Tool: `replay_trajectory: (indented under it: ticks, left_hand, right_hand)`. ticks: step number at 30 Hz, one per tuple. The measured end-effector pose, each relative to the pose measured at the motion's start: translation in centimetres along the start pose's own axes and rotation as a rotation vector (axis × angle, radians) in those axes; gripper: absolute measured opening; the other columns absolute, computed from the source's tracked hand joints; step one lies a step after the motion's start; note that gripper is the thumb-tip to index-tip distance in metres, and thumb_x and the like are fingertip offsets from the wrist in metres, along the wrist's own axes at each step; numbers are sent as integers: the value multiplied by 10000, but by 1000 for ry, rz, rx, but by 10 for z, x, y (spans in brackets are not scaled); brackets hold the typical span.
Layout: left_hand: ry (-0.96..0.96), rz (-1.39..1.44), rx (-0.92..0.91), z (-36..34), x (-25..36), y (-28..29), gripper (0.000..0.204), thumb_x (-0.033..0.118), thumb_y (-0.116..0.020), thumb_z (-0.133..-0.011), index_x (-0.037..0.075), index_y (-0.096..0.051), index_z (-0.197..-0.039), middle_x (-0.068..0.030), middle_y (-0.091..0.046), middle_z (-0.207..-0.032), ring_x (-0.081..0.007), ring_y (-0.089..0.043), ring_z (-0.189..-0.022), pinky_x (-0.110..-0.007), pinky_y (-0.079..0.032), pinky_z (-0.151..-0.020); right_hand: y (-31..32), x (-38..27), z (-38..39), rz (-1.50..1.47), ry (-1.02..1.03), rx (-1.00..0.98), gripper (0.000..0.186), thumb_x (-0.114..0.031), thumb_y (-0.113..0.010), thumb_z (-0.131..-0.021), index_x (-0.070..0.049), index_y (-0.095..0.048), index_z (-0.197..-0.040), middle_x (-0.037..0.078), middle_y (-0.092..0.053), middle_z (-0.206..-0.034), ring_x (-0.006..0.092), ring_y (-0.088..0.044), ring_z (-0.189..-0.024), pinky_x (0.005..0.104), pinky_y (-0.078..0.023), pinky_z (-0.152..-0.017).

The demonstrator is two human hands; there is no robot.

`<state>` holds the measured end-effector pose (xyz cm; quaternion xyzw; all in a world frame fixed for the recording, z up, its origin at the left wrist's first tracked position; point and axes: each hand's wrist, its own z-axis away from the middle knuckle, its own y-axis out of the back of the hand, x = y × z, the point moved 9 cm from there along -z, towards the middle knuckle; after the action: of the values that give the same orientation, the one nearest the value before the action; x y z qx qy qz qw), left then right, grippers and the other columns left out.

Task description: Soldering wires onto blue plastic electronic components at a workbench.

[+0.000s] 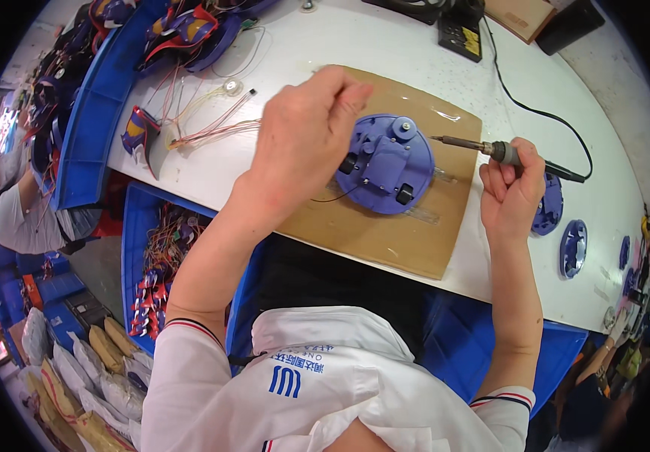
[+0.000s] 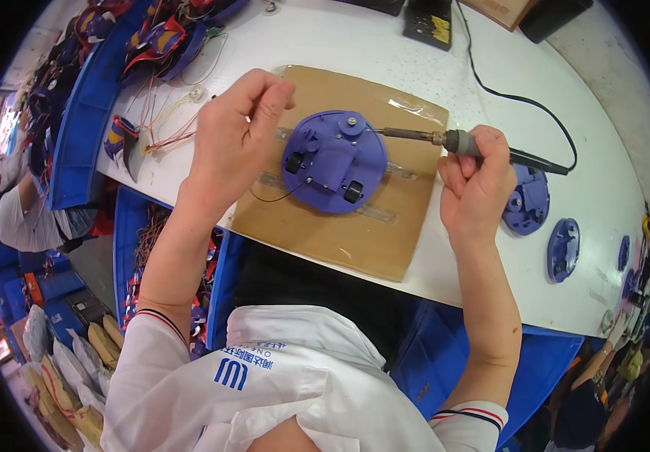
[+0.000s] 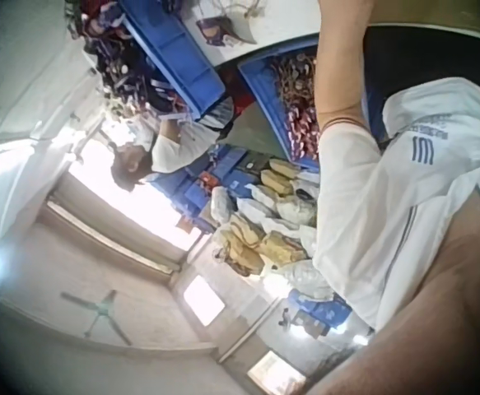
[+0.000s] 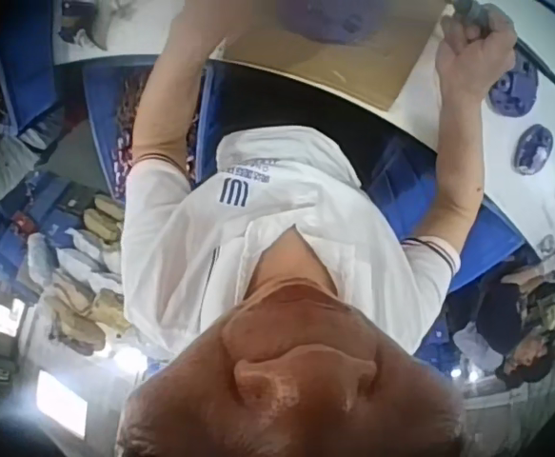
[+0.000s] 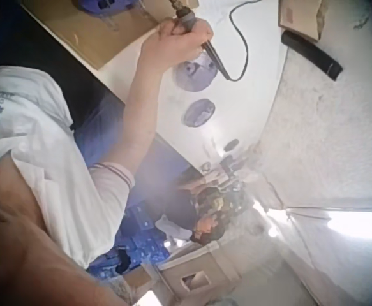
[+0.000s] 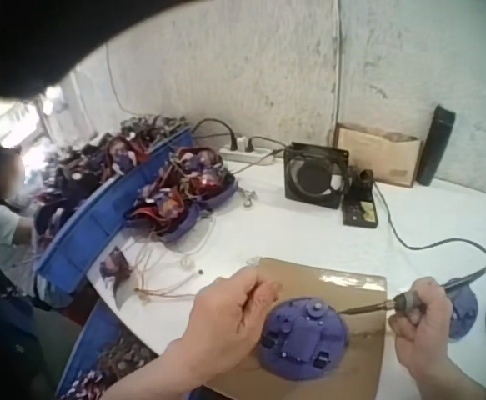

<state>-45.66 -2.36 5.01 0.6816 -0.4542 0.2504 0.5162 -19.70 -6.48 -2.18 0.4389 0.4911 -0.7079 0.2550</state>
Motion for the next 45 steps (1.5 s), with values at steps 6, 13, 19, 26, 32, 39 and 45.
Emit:
replay_trajectory:
  ticks: [6,13,19,26,32,39,45]
  left_hand:
    - [53,474,-129,-4,24,-32,82,77,-576,-862,16,-618,-826,-15,-527,-626,-112,-435,-540,-212,-343,-530]
    - [98,363,-197,11,6,-33,110,-7,-533,-861,4,-640,-882,-1,-505,-678,-89,-414,-565,-204,-349,-529]
    - [23,153,-35,28,-3,-29,119,-63,-617,-763,7,-667,-846,-17,-566,-707,-100,-447,-572,-220,-380,-537]
    - [-62,27,19,38,-2,-32,143,-61,-699,-668,22,-679,-782,-14,-575,-695,-113,-470,-607,-214,-396,-543]
    - [-204,-117,86,40,6,-31,152,-59,-689,-640,52,-665,-742,3,-552,-664,-117,-464,-620,-221,-387,-554]
    - [-169,-127,108,42,0,-32,159,-52,-691,-621,81,-625,-675,32,-513,-613,-115,-441,-604,-229,-375,-615]
    - [-202,-111,120,44,3,-31,171,-52,-695,-613,91,-613,-657,43,-493,-591,-119,-431,-600,-235,-370,-656]
  right_hand:
    - [10,5,-8,17,-1,61,164,-223,-514,-901,-81,-527,-820,-33,-361,-551,41,-231,-416,196,-214,-437]
    - [4,26,0,-44,-54,48,126,-192,-499,-902,-87,-511,-834,-32,-348,-547,40,-226,-407,185,-203,-415]
    - [2,26,0,3,-34,20,103,-173,-486,-903,-88,-501,-846,-33,-342,-544,39,-218,-399,179,-190,-394]
    - [5,27,0,4,-33,32,103,-171,-485,-903,-85,-502,-849,-32,-336,-540,40,-216,-398,179,-195,-395]
    - [5,29,0,-7,-39,31,104,-175,-490,-901,-84,-506,-853,-31,-335,-542,41,-218,-400,182,-203,-399]
    - [4,30,-1,-9,-44,21,107,-182,-497,-899,-86,-506,-852,-34,-334,-543,41,-220,-402,185,-205,-403]
    - [5,27,-1,20,-37,24,109,-184,-498,-900,-89,-503,-847,-36,-332,-542,40,-221,-401,184,-205,-406]
